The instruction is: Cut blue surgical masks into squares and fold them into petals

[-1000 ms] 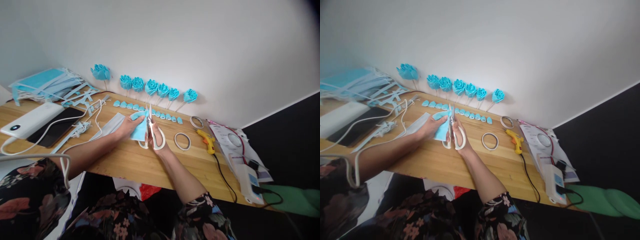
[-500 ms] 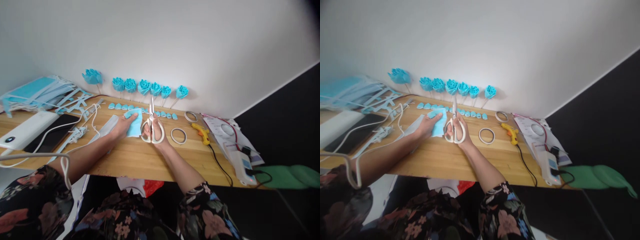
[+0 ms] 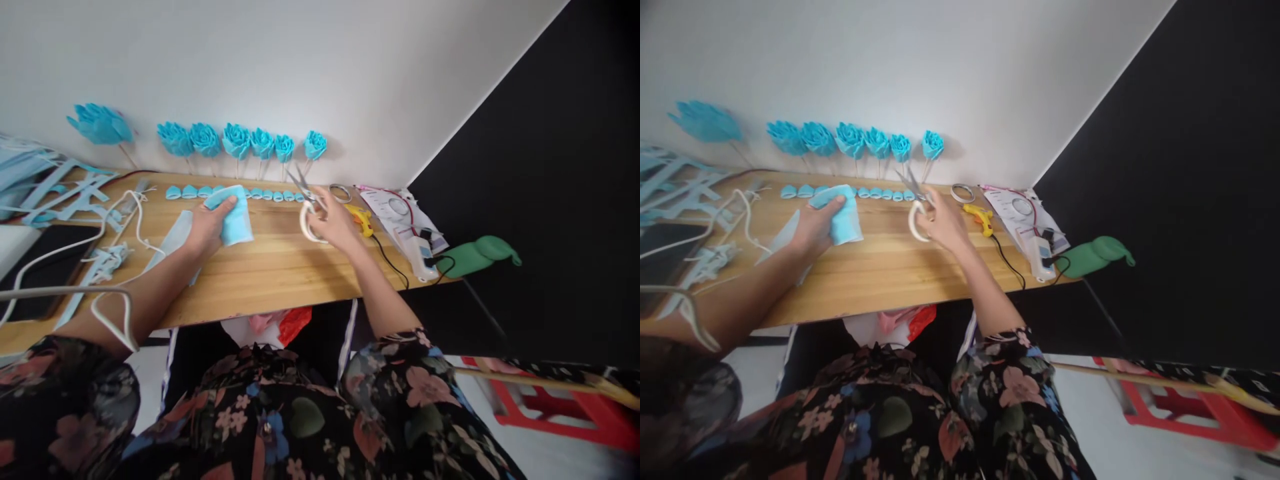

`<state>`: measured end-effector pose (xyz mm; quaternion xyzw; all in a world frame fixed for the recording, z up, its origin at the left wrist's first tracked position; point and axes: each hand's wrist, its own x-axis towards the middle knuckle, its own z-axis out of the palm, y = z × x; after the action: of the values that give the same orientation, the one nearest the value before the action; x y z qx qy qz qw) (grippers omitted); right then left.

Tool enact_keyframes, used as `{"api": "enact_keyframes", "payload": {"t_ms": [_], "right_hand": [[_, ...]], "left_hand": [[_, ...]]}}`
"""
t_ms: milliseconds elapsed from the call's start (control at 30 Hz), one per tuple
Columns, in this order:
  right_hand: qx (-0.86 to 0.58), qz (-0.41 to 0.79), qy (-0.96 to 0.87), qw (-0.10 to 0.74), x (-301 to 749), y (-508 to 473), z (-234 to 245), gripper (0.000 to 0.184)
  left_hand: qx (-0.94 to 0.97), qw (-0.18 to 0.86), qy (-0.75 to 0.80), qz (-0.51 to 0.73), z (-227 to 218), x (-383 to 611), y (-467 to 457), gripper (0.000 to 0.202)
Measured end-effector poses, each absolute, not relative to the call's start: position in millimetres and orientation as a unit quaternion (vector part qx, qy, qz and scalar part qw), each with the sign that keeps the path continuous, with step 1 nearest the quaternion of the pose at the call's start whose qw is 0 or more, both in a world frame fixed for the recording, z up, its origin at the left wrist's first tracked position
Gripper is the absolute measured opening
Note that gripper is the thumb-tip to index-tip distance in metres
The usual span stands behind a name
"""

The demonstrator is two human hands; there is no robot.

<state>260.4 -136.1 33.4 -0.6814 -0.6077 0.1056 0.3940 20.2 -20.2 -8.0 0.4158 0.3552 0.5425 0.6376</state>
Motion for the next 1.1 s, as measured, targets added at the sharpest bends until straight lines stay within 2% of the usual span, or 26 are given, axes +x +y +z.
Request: {"api": "enact_keyframes", "payload": {"t_ms": [100,233,333,400,467,633,733,833,900,1100], "right_hand": [[-0.739,0.013,-0.596,0.313,305,-190,19,0.047],[-0.728,-0.001,-0.62,0.291,350,-233,-5,0.027],[-0.779,0.0,-0.6,0.184,357,-231,6,0.03],[-0.782,-0.043,-0.597,0.176,342,-215,26,0.038],[-0.745,-0.038,-0.631,0.214,313,-191,46,0.044],[-0.592,0.119,-0.715,0.351,223,-119,61,0.046],[-0.54,0.114,-0.753,0.358,189,-89,55,0.043],[-0.522,0.092,-0.773,0.348,176,-72,50,0.031],[-0.526,0.102,-0.758,0.373,178,-64,47,0.029],[-0.533,0.216,-0.602,0.553,207,-41,21,0.032]], "left_hand": [[0.417,0.661,0.347,0.519,-3,19,-25,0.037],[0.426,0.678,0.353,0.484,0,18,-29,0.042],[0.43,0.695,0.328,0.474,1,17,-29,0.049],[0.433,0.702,0.32,0.465,1,16,-29,0.051],[0.439,0.709,0.321,0.45,3,15,-30,0.049],[0.475,0.707,0.31,0.422,9,14,-37,0.044],[0.505,0.686,0.295,0.432,9,15,-40,0.041],[0.517,0.673,0.297,0.439,4,18,-37,0.034],[0.511,0.679,0.31,0.425,1,18,-34,0.032],[0.51,0.668,0.361,0.404,-7,14,-21,0.04]]}}
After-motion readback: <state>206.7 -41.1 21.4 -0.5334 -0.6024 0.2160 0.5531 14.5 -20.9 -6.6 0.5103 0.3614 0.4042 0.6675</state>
